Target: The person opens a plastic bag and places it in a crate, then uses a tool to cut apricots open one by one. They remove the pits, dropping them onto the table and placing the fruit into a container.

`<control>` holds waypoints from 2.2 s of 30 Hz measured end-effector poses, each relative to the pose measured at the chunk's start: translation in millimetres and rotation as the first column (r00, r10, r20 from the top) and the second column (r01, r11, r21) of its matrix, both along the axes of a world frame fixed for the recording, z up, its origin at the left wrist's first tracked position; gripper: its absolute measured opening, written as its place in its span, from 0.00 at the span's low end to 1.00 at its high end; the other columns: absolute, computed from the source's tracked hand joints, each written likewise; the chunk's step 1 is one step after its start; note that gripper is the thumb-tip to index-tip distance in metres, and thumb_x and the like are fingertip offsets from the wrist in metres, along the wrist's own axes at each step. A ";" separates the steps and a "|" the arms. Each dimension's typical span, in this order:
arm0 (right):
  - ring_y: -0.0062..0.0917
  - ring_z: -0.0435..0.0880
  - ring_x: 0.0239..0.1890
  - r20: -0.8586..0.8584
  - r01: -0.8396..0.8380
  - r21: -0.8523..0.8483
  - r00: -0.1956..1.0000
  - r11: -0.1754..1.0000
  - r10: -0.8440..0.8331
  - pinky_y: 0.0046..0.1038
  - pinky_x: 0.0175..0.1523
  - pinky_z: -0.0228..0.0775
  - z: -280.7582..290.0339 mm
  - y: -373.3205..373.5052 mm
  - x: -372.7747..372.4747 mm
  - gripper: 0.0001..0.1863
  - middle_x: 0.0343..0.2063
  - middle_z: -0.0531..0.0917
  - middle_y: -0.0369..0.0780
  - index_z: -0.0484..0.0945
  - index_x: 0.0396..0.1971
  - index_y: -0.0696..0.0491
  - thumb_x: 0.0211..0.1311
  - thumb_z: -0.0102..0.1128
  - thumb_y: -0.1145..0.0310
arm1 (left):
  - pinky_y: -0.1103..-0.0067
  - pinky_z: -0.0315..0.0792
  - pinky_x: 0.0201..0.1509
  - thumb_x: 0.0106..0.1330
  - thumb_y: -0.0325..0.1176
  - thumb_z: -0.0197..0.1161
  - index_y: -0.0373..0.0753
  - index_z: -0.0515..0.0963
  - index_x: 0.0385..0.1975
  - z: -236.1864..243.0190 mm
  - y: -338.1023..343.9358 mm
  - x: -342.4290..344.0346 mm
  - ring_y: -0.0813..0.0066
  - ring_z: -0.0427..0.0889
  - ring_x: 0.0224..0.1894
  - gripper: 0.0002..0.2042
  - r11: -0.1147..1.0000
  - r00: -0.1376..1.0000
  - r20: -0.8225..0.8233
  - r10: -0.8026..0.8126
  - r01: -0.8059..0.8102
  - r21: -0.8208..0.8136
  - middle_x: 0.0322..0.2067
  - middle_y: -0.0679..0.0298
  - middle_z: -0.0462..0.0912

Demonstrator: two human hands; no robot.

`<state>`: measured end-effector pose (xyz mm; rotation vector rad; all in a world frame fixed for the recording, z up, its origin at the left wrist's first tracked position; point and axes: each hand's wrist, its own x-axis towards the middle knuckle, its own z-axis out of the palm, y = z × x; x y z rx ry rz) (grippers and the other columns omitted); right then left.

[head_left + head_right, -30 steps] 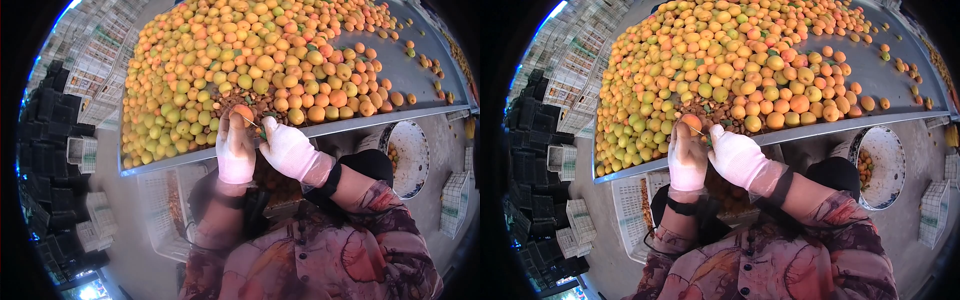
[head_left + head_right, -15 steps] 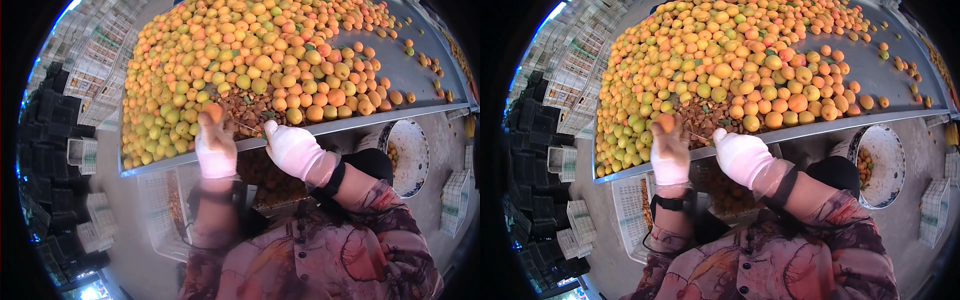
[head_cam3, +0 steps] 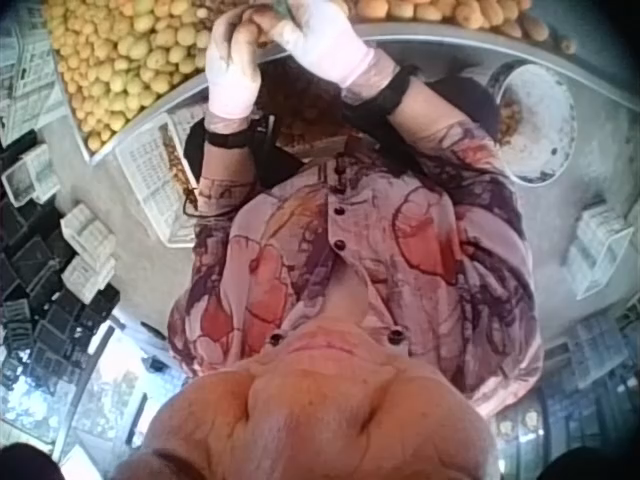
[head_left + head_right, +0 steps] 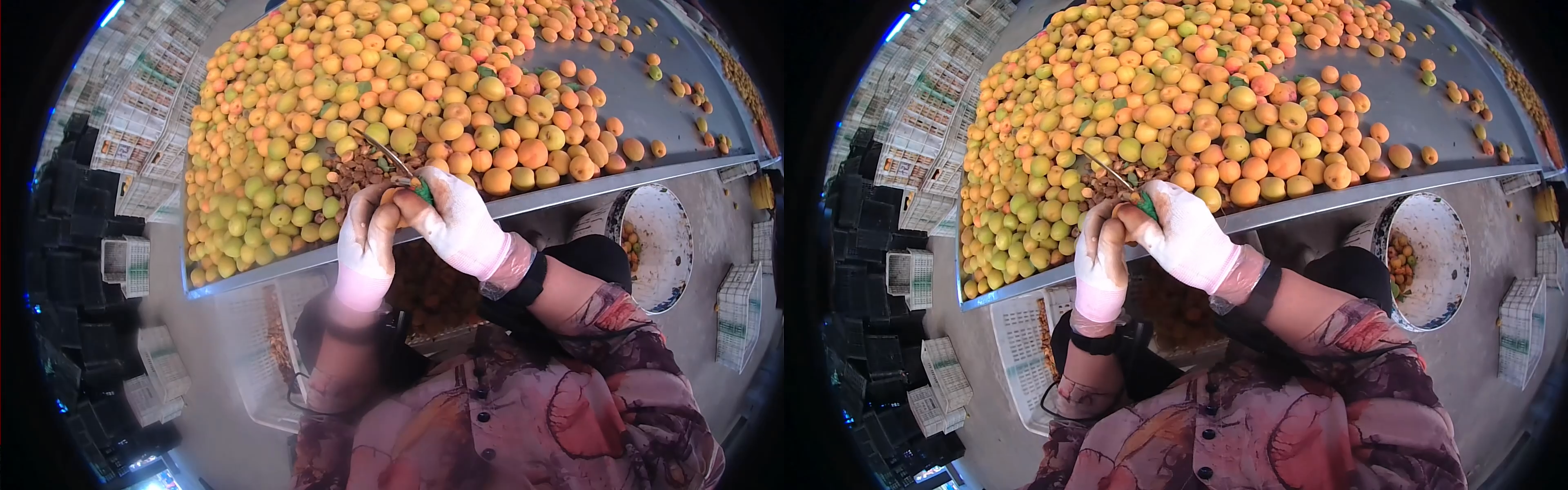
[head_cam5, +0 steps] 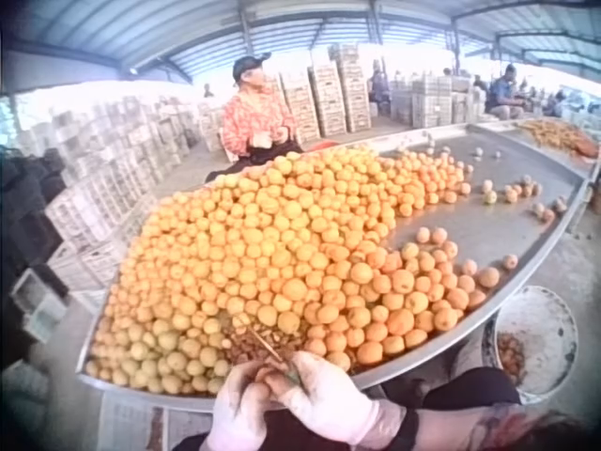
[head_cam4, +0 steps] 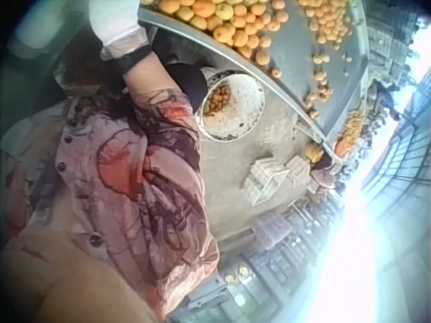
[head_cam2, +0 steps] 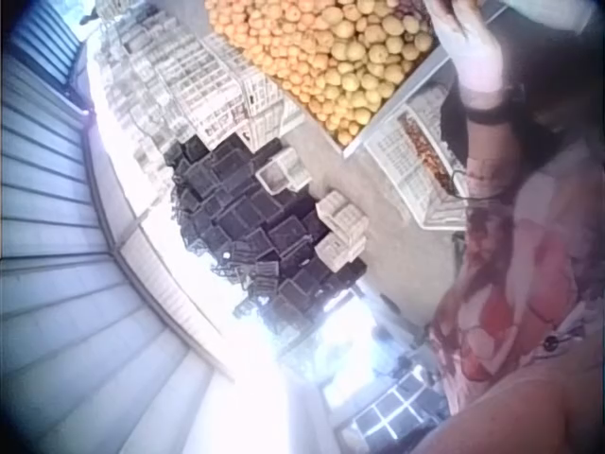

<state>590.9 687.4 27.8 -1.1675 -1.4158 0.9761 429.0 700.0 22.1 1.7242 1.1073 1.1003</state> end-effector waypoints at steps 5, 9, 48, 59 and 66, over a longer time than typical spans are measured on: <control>0.49 0.78 0.31 0.183 0.007 -0.024 0.983 1.000 -0.002 0.40 0.37 0.71 -2.5 -0.7 1.0 0.20 0.26 0.76 0.52 0.71 0.30 0.60 0.62 0.63 0.57 | 0.70 0.74 0.48 0.65 0.28 0.60 0.31 0.74 0.48 2.5 -4.0 6.4 0.55 0.82 0.41 0.13 0.994 0.987 -0.158 0.012 0.005 0.107 0.41 0.52 0.80; 0.50 0.79 0.34 0.297 -0.069 0.233 0.955 0.970 -0.003 0.40 0.37 0.72 -3.5 -7.4 -6.2 0.21 0.28 0.78 0.53 0.72 0.31 0.60 0.57 0.66 0.55 | 0.67 0.75 0.46 0.61 0.21 0.61 0.33 0.74 0.46 -7.5 1.7 -12.9 0.48 0.81 0.42 0.13 0.832 0.841 -0.484 0.242 0.076 0.549 0.41 0.49 0.80; 0.15 0.63 0.14 -0.835 -0.453 -0.322 0.549 0.832 -0.024 0.18 0.19 0.52 11.4 -6.2 19.2 0.13 0.20 0.72 0.34 0.73 0.36 0.51 0.68 0.53 0.55 | 0.72 0.71 0.56 0.75 0.46 0.54 0.36 0.71 0.56 -18.5 -2.9 -1.0 0.68 0.76 0.52 0.20 0.713 0.332 0.928 0.170 0.608 -0.348 0.53 0.62 0.77; 0.18 0.80 0.35 -0.239 -0.330 -0.152 0.927 0.932 0.289 0.23 0.42 0.71 22.9 -10.6 24.2 0.16 0.32 0.83 0.36 0.80 0.41 0.58 0.61 0.67 0.61 | 0.74 0.70 0.57 0.79 0.41 0.43 0.30 0.69 0.56 -11.6 10.5 -15.8 0.67 0.75 0.53 0.20 0.748 0.442 0.893 0.085 0.564 -0.350 0.51 0.57 0.76; 0.45 0.80 0.47 0.317 -0.194 0.049 0.933 0.980 0.168 0.37 0.51 0.74 12.8 -3.0 18.0 0.21 0.39 0.81 0.50 0.78 0.45 0.58 0.51 0.67 0.66 | 0.73 0.71 0.56 0.78 0.38 0.48 0.30 0.69 0.54 -17.3 -0.9 -5.8 0.70 0.76 0.53 0.17 0.928 0.899 0.406 -0.165 0.281 -0.244 0.50 0.59 0.77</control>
